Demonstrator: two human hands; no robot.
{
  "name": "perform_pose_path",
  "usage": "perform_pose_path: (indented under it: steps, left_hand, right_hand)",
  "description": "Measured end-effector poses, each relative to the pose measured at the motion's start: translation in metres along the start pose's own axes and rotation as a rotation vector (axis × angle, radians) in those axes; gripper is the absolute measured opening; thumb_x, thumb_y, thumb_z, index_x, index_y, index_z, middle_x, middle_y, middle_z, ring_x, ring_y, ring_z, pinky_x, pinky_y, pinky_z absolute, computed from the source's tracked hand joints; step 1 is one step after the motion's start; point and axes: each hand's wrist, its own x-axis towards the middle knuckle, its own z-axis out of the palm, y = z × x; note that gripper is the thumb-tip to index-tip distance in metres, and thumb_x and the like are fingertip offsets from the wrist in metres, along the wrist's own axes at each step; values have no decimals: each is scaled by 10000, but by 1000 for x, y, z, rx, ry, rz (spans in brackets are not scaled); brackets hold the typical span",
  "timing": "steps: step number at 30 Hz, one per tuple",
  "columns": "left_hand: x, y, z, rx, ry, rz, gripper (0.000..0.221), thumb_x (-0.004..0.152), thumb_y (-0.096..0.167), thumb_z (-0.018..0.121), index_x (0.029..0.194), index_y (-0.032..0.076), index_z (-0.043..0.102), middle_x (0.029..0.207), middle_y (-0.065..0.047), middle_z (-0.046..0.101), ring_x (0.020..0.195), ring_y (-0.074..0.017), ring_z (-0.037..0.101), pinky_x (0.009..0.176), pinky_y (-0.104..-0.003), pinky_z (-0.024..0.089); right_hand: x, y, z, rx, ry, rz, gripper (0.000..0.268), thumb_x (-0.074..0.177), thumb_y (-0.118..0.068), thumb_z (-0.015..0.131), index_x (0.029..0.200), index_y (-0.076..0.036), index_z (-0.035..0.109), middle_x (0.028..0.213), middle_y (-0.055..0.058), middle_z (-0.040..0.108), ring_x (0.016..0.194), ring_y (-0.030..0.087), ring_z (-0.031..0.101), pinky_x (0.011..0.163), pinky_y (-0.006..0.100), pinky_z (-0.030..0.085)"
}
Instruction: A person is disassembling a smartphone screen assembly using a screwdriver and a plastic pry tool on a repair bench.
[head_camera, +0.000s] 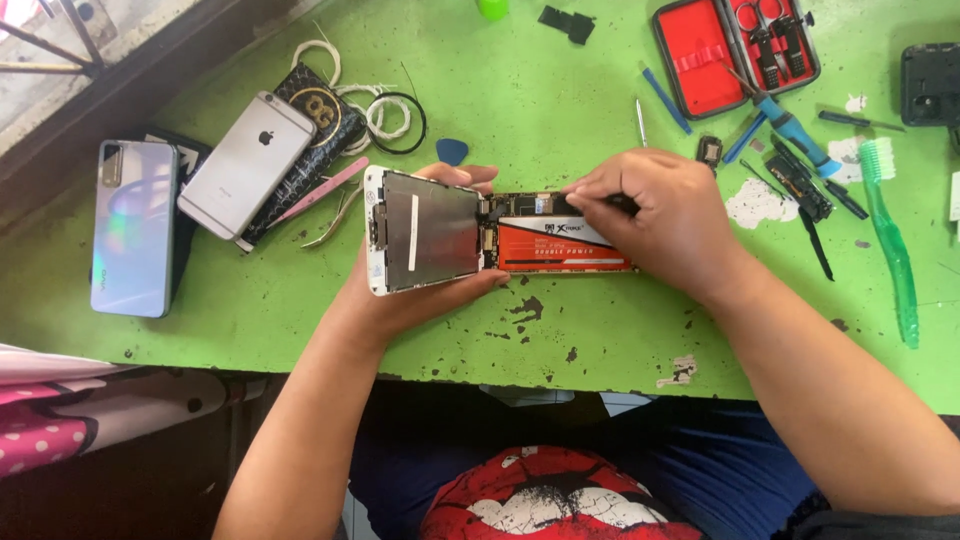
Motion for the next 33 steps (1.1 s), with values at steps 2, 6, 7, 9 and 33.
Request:
perform_pose_path:
  steps: [2,6,7,9,33]
  left_hand:
    - [0,1,-2,12,-7,-18,739,745,145,947,1297,68,462,1364,-183,606,1240,-320,643,994,-556,560]
    - [1,2,0,30,-8,-25,726,748,138,951,1280,68,462,1370,-164,608,1248,-284,650,1015,-511,557]
    - [1,2,0,29,-8,-26,726,748,138,951,1280,68,462,1370,-164,608,1248,-284,650,1015,-511,557]
    - [1,1,0,37,-8,-9,730,752,155,956,1286,76,464,1374,-165,607,1245,-287,648,998,-515,561]
    - [1,-5,-2,47,-36,14,743,755,126,950,1290,64,438,1403,-175,571,1258,-293,646,1009,-479,564]
  right_hand:
    - [2,-1,-2,-5,-1,7,92,912,20,807,888,-20,728,891,119,780,842,337,750,763,411,584]
    - [3,1,-4,-7,-7,35,83,929,5,800,931,-29,724,939,104,789,880,339,751,775,412,584]
    - [3,0,-4,-7,-7,37,83,929,5,800,931,-29,724,939,104,789,880,339,751,775,412,584]
    - [3,-1,-4,15,-14,60,94,925,16,792,948,-18,707,954,119,787,887,351,745,774,422,587]
    - [-2,-4,3,-255,66,-279,160,959,33,753,857,-65,678,876,39,779,833,254,775,738,360,604]
